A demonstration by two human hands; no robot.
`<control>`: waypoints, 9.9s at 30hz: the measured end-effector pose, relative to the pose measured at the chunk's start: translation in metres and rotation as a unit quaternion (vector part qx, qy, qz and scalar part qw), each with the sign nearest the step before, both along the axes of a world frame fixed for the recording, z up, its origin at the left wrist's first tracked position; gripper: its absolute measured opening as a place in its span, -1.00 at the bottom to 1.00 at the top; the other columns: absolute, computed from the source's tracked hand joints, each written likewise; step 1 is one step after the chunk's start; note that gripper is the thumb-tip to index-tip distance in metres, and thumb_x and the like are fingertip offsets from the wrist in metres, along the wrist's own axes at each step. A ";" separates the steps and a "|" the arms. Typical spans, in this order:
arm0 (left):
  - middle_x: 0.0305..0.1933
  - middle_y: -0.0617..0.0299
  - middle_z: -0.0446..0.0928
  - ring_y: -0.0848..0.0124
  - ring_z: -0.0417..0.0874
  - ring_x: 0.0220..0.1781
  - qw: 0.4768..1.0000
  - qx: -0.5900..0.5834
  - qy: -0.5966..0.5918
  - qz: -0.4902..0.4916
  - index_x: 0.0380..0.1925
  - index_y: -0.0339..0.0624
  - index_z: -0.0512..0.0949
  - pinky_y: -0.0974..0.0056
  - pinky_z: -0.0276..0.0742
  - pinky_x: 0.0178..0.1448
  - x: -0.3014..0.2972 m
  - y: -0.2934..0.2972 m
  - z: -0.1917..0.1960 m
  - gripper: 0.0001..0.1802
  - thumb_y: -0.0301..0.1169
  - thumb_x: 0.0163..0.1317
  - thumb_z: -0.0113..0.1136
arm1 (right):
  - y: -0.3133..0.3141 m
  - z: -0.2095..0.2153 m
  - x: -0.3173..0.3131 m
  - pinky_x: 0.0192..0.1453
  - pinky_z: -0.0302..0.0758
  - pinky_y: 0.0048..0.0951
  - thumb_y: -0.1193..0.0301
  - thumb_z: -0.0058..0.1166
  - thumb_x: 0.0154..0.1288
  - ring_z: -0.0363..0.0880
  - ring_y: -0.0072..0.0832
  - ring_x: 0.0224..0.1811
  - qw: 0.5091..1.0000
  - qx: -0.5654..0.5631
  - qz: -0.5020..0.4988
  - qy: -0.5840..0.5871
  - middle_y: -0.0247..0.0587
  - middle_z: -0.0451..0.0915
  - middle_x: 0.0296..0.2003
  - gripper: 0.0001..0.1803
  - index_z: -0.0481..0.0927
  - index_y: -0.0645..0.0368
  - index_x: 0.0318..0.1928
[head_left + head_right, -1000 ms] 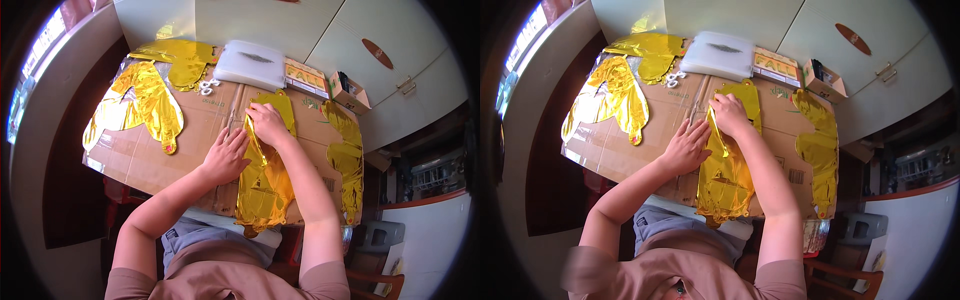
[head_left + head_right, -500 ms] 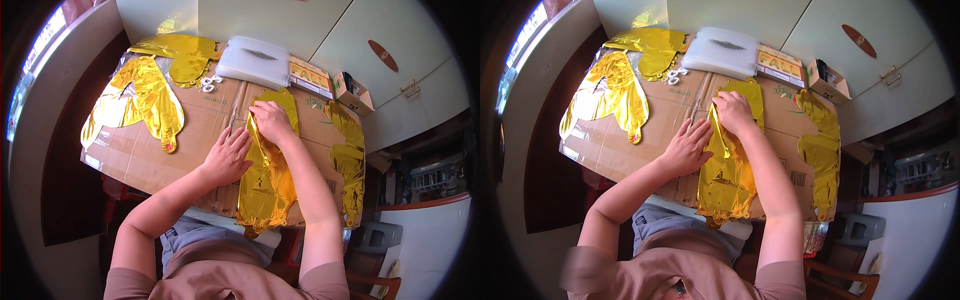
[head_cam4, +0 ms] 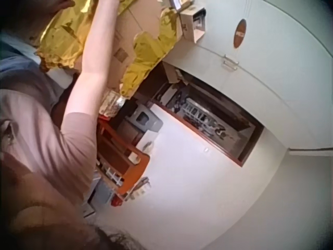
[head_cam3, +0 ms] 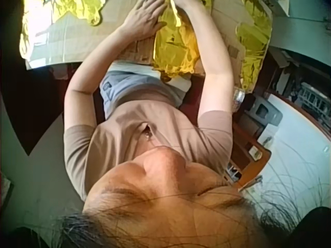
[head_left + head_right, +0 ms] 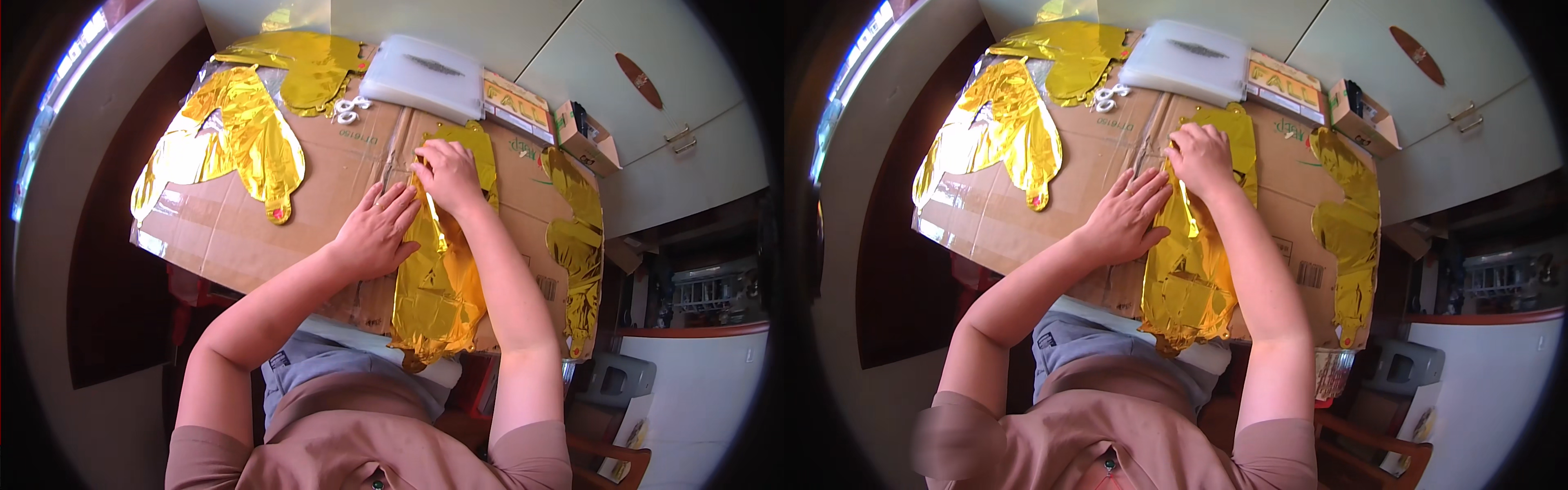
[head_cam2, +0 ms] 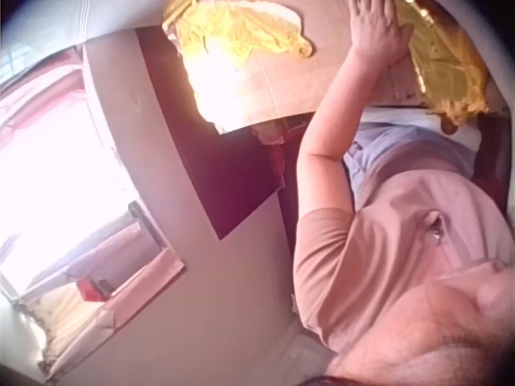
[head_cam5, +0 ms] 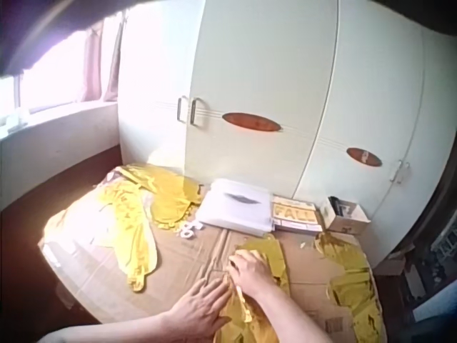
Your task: Folding gold foil balloons at a workstation.
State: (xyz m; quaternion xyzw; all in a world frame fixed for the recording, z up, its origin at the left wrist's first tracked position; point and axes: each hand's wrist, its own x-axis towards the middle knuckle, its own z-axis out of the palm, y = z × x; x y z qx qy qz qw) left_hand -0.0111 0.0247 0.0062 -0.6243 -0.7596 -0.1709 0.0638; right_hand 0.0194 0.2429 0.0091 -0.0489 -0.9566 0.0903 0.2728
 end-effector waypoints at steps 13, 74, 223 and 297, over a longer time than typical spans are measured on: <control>0.61 0.00 0.16 0.10 0.09 0.67 0.993 -0.085 -0.016 -0.078 0.51 -0.25 0.20 -0.14 -0.13 0.67 0.034 -0.053 0.013 -0.14 0.09 0.39 0.06 | -0.005 -0.016 -0.002 0.17 0.38 -0.13 0.23 0.23 0.30 0.55 -0.26 0.02 0.997 0.063 -0.006 0.049 -0.39 0.62 -0.08 -0.80 0.67 -0.04 -0.11; 0.16 -0.02 0.45 0.01 0.44 0.33 0.979 0.027 -0.009 -0.203 0.22 -0.11 0.50 -0.07 0.22 0.52 -0.044 0.024 0.024 -0.38 -0.07 0.21 0.29 | -0.085 0.013 0.206 0.63 -0.05 0.13 0.07 0.07 0.48 0.14 -0.02 0.57 0.986 -0.006 -0.055 -0.155 0.00 0.33 0.46 -0.37 0.44 0.21 0.38; 0.14 0.12 0.65 0.16 0.61 0.20 0.979 0.049 -0.007 -0.199 0.05 -0.18 0.64 0.06 0.40 0.36 -0.040 0.178 0.008 -0.63 -0.22 0.36 0.17 | -0.039 0.006 0.205 0.65 -0.08 0.08 0.15 0.11 0.44 0.06 -0.08 0.62 0.984 -0.007 -0.034 -0.176 0.08 0.17 0.53 -0.25 0.24 0.27 0.49; 0.37 0.05 0.48 0.10 0.42 0.46 0.977 0.037 -0.081 -0.193 0.27 -0.20 0.52 -0.11 0.20 0.57 -0.012 0.144 -0.009 -0.46 -0.18 0.37 0.15 | -0.073 0.029 0.254 0.57 0.16 0.12 0.44 -0.01 0.28 0.41 0.02 0.38 0.964 0.179 -0.045 -0.189 0.10 0.48 0.30 -0.47 0.55 0.44 0.23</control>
